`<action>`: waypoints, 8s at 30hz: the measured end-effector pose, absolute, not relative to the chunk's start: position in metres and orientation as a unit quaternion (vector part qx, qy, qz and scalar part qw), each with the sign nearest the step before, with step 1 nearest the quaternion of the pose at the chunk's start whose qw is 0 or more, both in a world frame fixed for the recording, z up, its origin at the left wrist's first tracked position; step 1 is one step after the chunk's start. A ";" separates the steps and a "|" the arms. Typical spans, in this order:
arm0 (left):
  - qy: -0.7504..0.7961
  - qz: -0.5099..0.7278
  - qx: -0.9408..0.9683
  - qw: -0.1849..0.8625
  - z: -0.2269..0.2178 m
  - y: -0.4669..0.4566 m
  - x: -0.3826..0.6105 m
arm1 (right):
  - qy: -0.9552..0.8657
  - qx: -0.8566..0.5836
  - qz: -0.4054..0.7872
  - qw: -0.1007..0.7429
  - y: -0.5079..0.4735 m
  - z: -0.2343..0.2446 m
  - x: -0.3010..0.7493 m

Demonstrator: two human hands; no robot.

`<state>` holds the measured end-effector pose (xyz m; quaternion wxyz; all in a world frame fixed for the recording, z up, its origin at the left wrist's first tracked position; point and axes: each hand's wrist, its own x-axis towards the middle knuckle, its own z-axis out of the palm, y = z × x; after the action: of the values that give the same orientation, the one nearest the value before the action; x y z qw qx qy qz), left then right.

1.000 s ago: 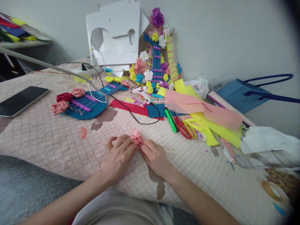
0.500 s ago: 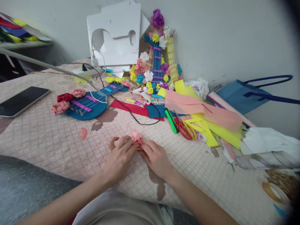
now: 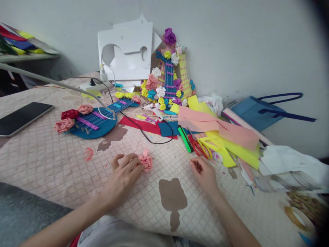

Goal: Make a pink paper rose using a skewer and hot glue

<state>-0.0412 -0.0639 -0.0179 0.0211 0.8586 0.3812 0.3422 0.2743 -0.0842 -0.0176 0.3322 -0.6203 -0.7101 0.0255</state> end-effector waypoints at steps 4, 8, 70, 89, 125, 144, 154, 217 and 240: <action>0.367 0.336 0.867 0.036 -0.019 -0.061 -0.046 | -0.688 -0.661 0.014 0.300 -0.044 -0.020 0.272; 0.363 0.335 0.869 0.030 -0.017 -0.060 -0.051 | -0.691 -0.662 -0.021 0.289 -0.006 -0.016 0.262; 0.369 0.326 0.869 0.041 -0.018 -0.062 -0.051 | -0.813 -0.451 0.345 0.129 -0.077 0.043 0.214; 0.373 0.329 0.867 0.033 -0.021 -0.062 -0.051 | -0.824 -0.455 0.311 0.130 -0.077 0.042 0.217; 0.440 0.345 0.817 0.142 -0.010 -0.047 -0.043 | -0.797 -0.452 0.317 0.245 -0.080 0.027 0.232; 0.471 0.348 0.793 0.166 -0.019 -0.031 -0.035 | -0.692 -0.611 0.147 0.355 0.078 0.030 0.199; 0.484 0.345 0.785 0.174 -0.029 -0.027 -0.034 | -0.714 -0.615 0.071 0.326 0.183 -0.001 0.167; 0.522 0.363 0.757 0.150 -0.038 -0.023 -0.027 | -0.749 -0.474 0.186 0.425 -0.037 -0.027 0.144; 0.527 0.351 0.757 0.161 -0.032 -0.023 -0.026 | -0.736 -0.546 0.122 0.381 -0.019 -0.025 0.147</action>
<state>-0.0259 -0.0231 -0.0320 0.1605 0.7568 0.5272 0.3514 0.1466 -0.0186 -0.0246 0.3807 -0.5460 -0.7362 0.1220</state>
